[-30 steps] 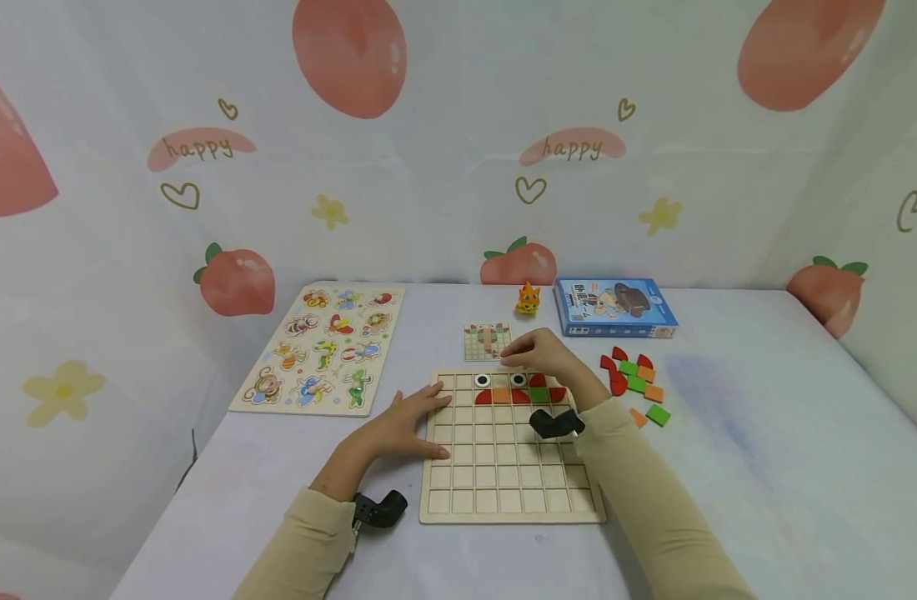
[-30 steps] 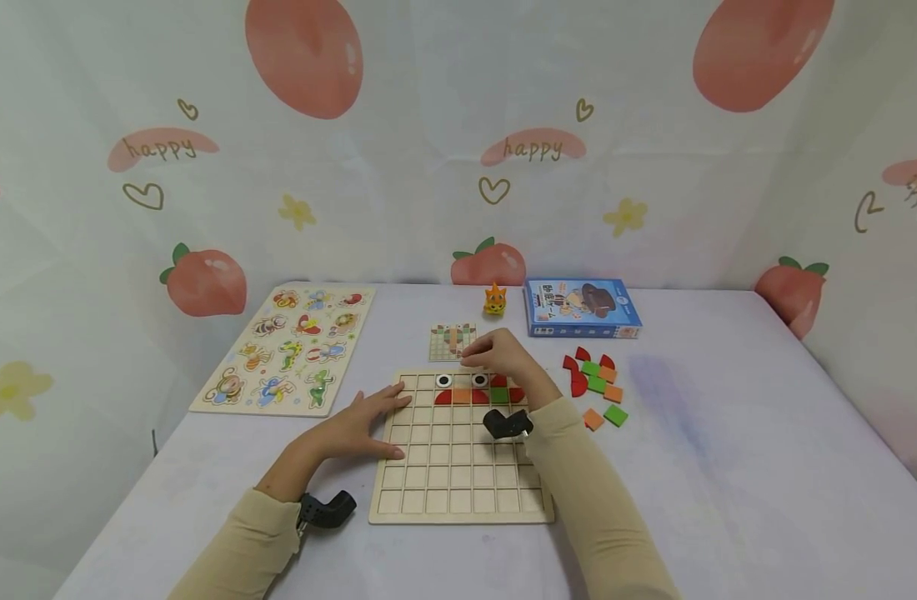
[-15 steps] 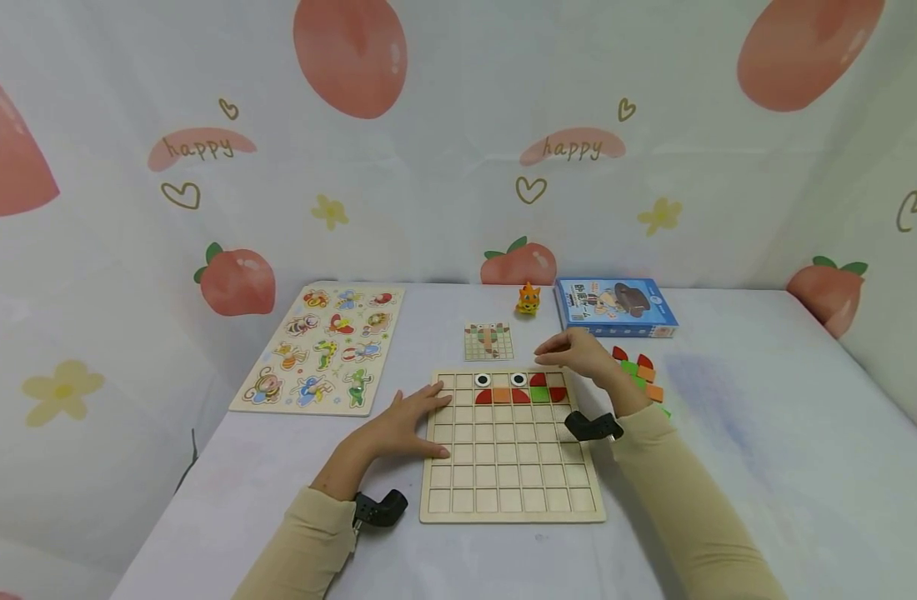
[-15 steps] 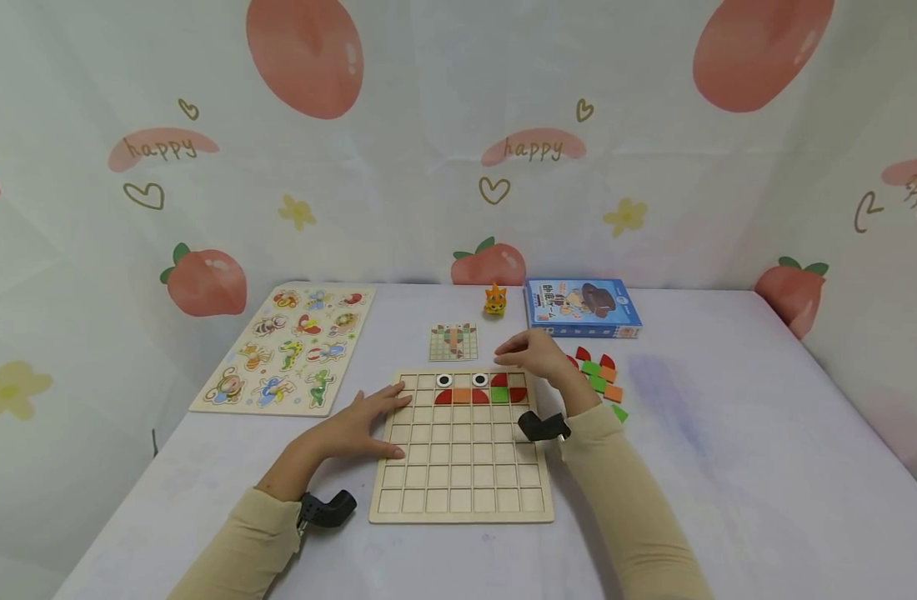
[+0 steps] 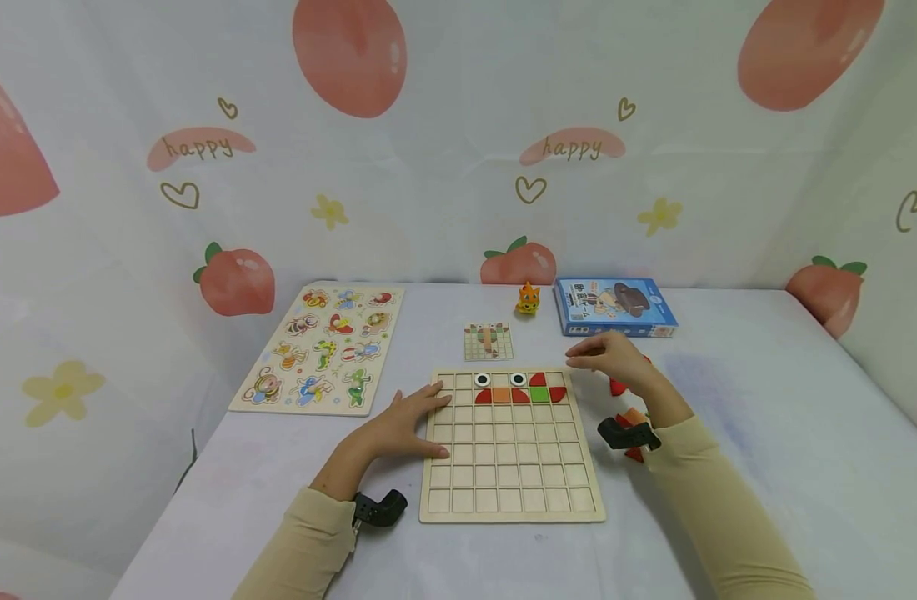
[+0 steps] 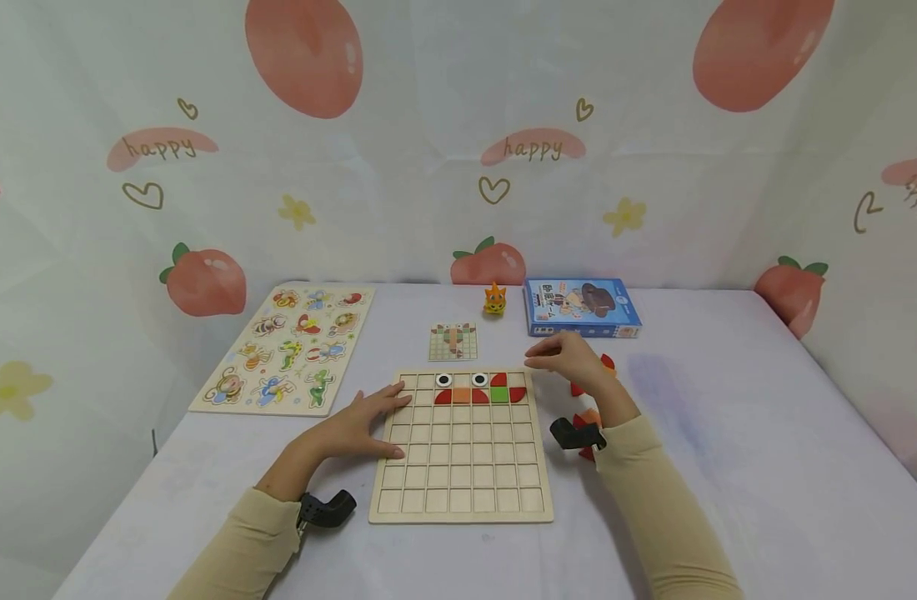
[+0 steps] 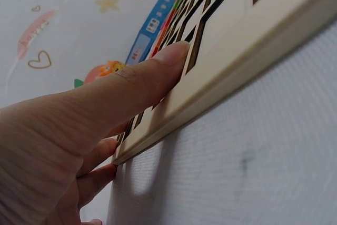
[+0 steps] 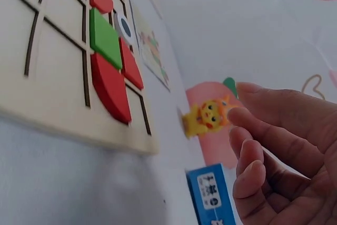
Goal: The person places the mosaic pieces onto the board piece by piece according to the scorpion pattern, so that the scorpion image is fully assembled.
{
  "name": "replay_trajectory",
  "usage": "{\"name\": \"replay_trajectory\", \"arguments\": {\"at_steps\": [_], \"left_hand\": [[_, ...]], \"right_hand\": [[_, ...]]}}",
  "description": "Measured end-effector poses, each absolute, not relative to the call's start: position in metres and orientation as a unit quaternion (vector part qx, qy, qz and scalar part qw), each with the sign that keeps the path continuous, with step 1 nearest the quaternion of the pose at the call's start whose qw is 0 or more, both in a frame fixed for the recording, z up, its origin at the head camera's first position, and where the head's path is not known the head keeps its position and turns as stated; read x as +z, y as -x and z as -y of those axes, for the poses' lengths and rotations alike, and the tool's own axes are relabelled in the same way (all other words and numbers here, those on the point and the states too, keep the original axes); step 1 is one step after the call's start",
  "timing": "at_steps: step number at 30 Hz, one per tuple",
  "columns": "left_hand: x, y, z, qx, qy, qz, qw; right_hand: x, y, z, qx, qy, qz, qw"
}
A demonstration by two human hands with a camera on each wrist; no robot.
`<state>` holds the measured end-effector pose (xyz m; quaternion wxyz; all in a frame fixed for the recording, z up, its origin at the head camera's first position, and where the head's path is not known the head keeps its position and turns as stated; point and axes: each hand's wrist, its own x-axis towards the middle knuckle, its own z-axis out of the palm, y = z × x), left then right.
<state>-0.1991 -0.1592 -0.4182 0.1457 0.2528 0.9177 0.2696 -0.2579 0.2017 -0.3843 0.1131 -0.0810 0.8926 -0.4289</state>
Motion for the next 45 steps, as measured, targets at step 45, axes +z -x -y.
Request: {"name": "replay_trajectory", "arguments": {"at_steps": [45], "left_hand": [[-0.417, 0.198, 0.158, 0.27, -0.249, -0.919, 0.147]], "right_hand": [[-0.416, 0.181, -0.302, -0.371, -0.007, -0.923, 0.101]]}}
